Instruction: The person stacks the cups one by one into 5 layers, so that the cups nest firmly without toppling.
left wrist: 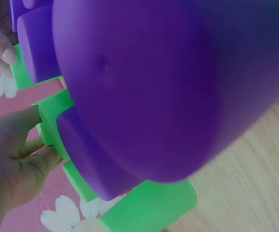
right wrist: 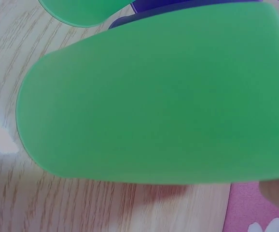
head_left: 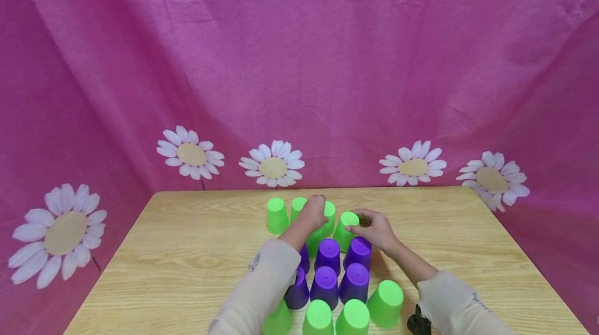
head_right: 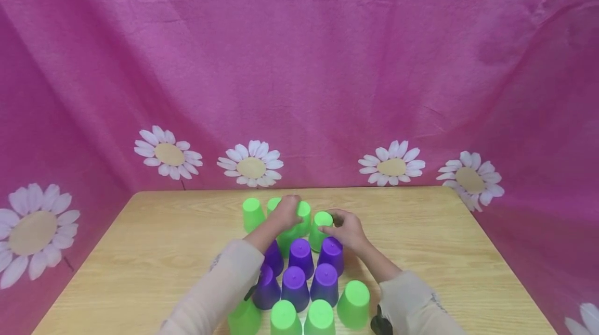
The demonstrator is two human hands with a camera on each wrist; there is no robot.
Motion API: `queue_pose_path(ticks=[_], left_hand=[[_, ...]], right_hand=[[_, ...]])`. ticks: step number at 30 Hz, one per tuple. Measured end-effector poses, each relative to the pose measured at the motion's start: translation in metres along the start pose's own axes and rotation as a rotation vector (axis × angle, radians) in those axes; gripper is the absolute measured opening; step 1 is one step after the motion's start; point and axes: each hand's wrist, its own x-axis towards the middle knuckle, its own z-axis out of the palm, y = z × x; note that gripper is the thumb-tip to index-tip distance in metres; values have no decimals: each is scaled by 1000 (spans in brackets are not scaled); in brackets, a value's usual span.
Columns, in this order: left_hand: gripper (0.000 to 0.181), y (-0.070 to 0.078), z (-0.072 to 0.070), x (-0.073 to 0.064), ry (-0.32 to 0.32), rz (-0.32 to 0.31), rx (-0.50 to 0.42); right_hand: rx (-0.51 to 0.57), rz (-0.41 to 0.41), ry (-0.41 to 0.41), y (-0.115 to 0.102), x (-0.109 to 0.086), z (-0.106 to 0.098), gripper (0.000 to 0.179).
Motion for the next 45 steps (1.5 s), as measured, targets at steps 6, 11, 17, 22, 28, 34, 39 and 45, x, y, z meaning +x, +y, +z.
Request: queue_pose_path(ticks=[6,11,17,22,28,34,39,45], left_hand=[[43,35,-55,-40,-55,-67,-6],[50,45,-72,-57,-2,-12,-5],[48,38,-83,-63,86,110,-118],[45,26,-91,-72,139,157,-282],[42,10,-92,-93,228,169,-451],[38,-9,-88,-115,262,111,-581],[37,-22,-82,-126,246,55,-678],[38,-33,-78,-138,245,27,-720]], right_hand=[[-41,13,19,-1,2,1,44],[-82,-13,40,-6,3,-1,43],[-66,-29,31,-10,5,-3,42],[-107,-20,48,-12,8,-4,43],[-106,-8,71,-10,14,-4,43],[-154,-35,62,-9,18,-2,43],[-226,-77,62,-8,23,-1,39],[-288,-48,57,-9,28,4,40]])
